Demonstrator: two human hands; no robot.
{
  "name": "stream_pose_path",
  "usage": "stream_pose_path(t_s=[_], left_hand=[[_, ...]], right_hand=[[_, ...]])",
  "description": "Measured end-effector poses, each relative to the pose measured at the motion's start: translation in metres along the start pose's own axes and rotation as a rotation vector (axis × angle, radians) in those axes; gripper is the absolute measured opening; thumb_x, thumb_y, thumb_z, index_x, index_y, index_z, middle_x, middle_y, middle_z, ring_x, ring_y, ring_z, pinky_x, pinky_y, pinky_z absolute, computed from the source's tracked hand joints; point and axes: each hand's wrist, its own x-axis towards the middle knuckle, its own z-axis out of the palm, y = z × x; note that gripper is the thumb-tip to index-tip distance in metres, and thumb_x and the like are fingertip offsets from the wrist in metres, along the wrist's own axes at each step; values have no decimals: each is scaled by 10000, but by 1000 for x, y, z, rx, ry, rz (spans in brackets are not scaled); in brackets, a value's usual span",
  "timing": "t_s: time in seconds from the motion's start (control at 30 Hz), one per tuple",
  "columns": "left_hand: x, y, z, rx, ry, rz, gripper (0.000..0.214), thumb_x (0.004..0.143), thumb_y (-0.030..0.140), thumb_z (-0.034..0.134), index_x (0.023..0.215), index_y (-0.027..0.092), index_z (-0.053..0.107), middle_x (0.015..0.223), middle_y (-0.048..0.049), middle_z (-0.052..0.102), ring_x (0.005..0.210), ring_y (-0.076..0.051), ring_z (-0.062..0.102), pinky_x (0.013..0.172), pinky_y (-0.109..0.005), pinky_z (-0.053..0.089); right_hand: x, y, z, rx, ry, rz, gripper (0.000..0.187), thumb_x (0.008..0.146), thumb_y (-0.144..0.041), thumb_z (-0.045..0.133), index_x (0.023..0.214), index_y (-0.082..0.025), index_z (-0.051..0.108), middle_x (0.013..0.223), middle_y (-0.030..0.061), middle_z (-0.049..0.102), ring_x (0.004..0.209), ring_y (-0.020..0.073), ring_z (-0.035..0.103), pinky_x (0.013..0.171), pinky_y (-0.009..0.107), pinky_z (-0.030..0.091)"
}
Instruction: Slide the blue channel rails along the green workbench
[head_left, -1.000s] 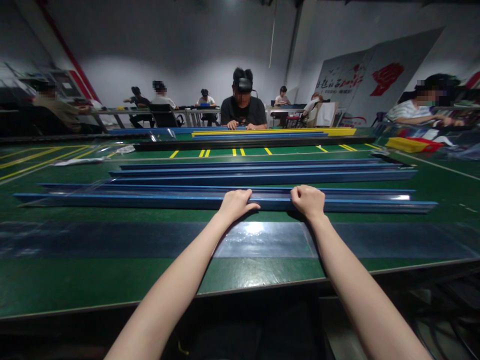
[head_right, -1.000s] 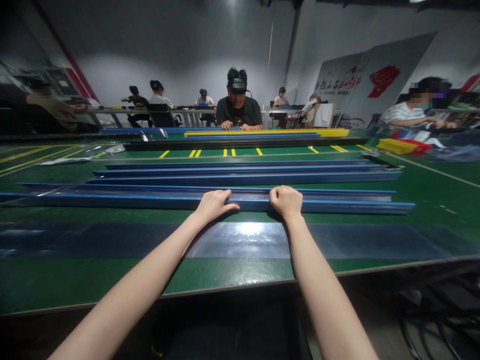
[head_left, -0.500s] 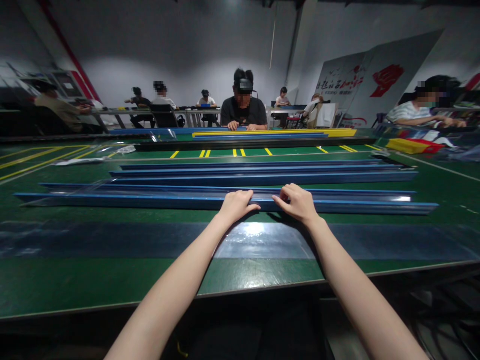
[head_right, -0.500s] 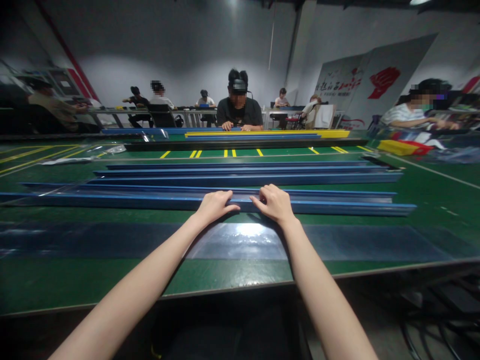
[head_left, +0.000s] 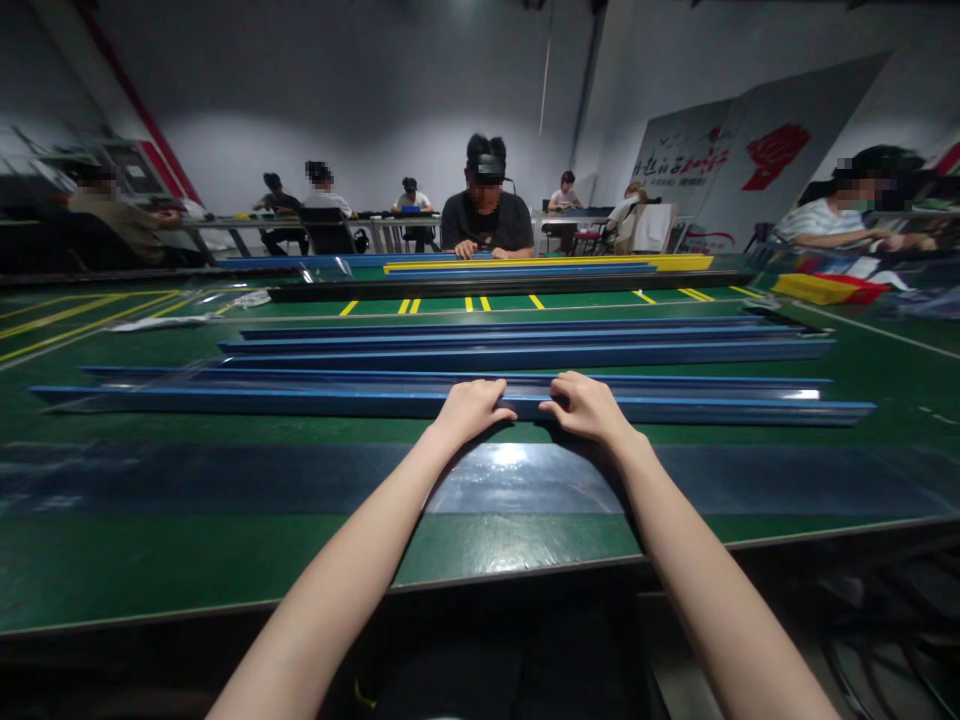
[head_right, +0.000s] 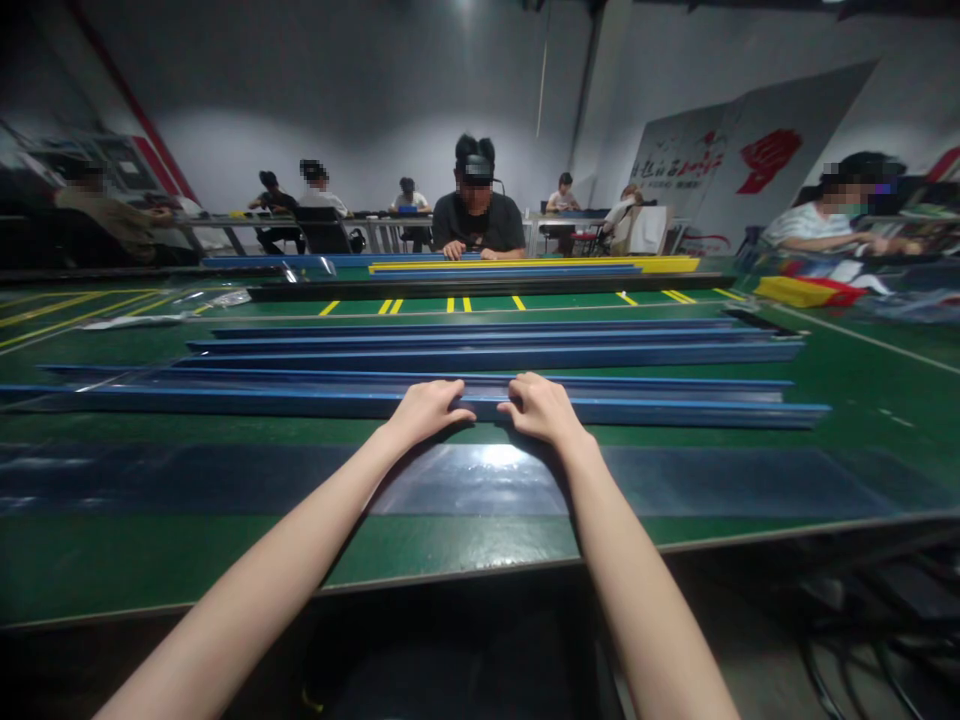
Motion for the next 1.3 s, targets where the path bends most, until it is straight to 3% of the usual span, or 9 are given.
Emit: stream_pose_path(t_s=[0.2, 0.37, 0.57, 0.8, 1.0, 1.3], left_hand=[[-1, -3, -2, 13, 7, 29, 307, 751, 471, 594, 880, 199, 532, 903, -38, 657, 858, -199, 602, 676, -256, 413], [-1, -5, -3, 13, 9, 45, 318, 756, 456, 598, 936, 202, 533, 936, -33, 655, 886, -195, 599, 709, -260, 415], [-1, -5, -2, 51, 21, 40, 307, 767, 474, 575, 869, 186, 542, 910, -41, 654, 876, -197, 593, 717, -276, 410], [-1, -5, 3, 44, 49, 33, 322, 768, 496, 561, 851, 185, 537, 906, -44, 645, 880, -194, 578, 723, -275, 400], [-1, -4, 3, 45, 47, 34, 326, 772, 491, 560, 868, 180, 540, 919, -48, 643, 886, -198, 574, 731, -280, 401], [-1, -3, 2, 37, 47, 32, 315, 772, 471, 569, 880, 176, 550, 917, -58, 640, 894, -204, 572, 744, -289, 403]], right_hand=[[-2, 4, -7, -14, -19, 47, 220, 767, -379, 491, 672, -189, 547, 752, 36, 578, 716, 147, 493, 588, 244, 285], [-14, 22, -15, -57, -15, 128, 222, 754, -388, 497, 669, -192, 559, 765, 38, 601, 715, 155, 514, 576, 244, 285], [-23, 38, -20, -62, 23, 182, 258, 728, -421, 504, 612, -193, 539, 726, 32, 600, 684, 156, 516, 556, 244, 289], [-23, 39, -17, 26, 43, 133, 325, 755, -475, 452, 612, -195, 536, 704, 32, 589, 672, 153, 507, 572, 241, 305], [-20, 30, -16, -48, -11, 116, 376, 790, -515, 410, 638, -195, 535, 733, 32, 593, 697, 156, 514, 572, 243, 298], [-6, 2, 4, -126, 2, -78, 364, 820, -506, 416, 725, -184, 556, 812, 67, 597, 769, 171, 521, 624, 257, 316]])
